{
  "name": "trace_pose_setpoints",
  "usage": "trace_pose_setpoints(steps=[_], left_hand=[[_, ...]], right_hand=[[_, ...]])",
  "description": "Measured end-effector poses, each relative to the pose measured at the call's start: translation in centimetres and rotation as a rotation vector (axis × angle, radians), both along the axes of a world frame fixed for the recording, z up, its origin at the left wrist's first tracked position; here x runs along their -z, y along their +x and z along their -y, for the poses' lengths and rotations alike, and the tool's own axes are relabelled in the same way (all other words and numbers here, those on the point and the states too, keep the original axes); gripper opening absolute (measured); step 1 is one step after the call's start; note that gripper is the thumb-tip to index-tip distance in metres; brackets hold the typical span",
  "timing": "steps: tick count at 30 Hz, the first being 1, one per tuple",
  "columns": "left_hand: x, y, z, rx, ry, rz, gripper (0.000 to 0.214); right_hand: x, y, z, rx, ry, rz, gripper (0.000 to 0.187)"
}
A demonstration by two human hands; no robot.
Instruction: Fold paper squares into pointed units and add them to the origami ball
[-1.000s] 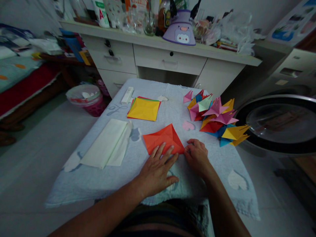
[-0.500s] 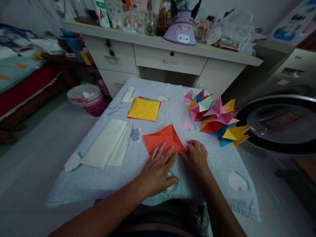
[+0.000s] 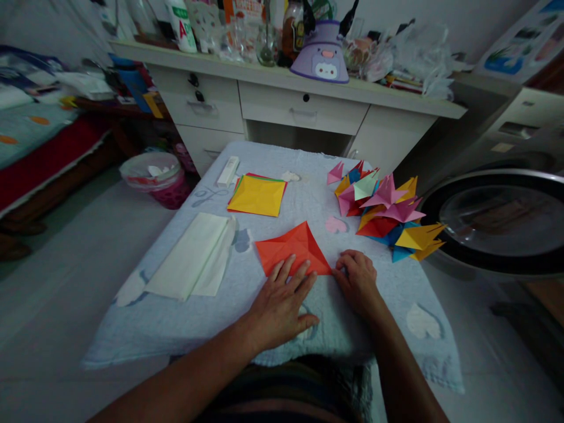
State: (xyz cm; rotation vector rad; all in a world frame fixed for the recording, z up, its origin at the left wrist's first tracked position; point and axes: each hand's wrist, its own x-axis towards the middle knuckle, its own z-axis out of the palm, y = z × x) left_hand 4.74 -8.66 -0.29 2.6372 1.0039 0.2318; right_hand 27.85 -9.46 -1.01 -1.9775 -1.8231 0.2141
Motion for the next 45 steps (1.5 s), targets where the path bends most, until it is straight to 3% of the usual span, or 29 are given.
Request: trace_pose_setpoints(steps=[6,8,13,18,28,37,45], left_hand=[[0.2,0.0,0.1,-0.003,0.018,-0.012,0.08],[0.4,0.0,0.1,-0.005,0.036,0.002,0.079],[0.7,0.1,0.1,-0.009,0.063,-0.002,0.081],[0.9,-0.1,-0.1,0.006,0.066,-0.009,0.082],[-0.3,-3.1,-0.5,-0.04,0.04,-0.112,0.079],[-0.2,-6.1,-0.1,-0.061,0.08,-0.129,0.079],[-0.7,-8.1,0.3,-0.05,0.129,-0.186,0.079]], right_hand=[[-1.2,0.0,1.5,-0.01,0.248,-0.353,0.02],[-1.7,-0.9,2.3,-0.129,0.281,-0.382,0.025],[-1.0,-3.2,3.1,-0.307,0.178,-0.23,0.044],[0.2,-4.1,2.8,-0.282,0.2,-0.048,0.044],[-0.5,-4.4,3.0,-0.283,0.118,0.008,0.033],[-0.7,-4.6,3.0,-0.313,0.072,0.092,0.025],[-1.5,-5.0,3.1,-0.344,-0.005,0.198,0.042]])
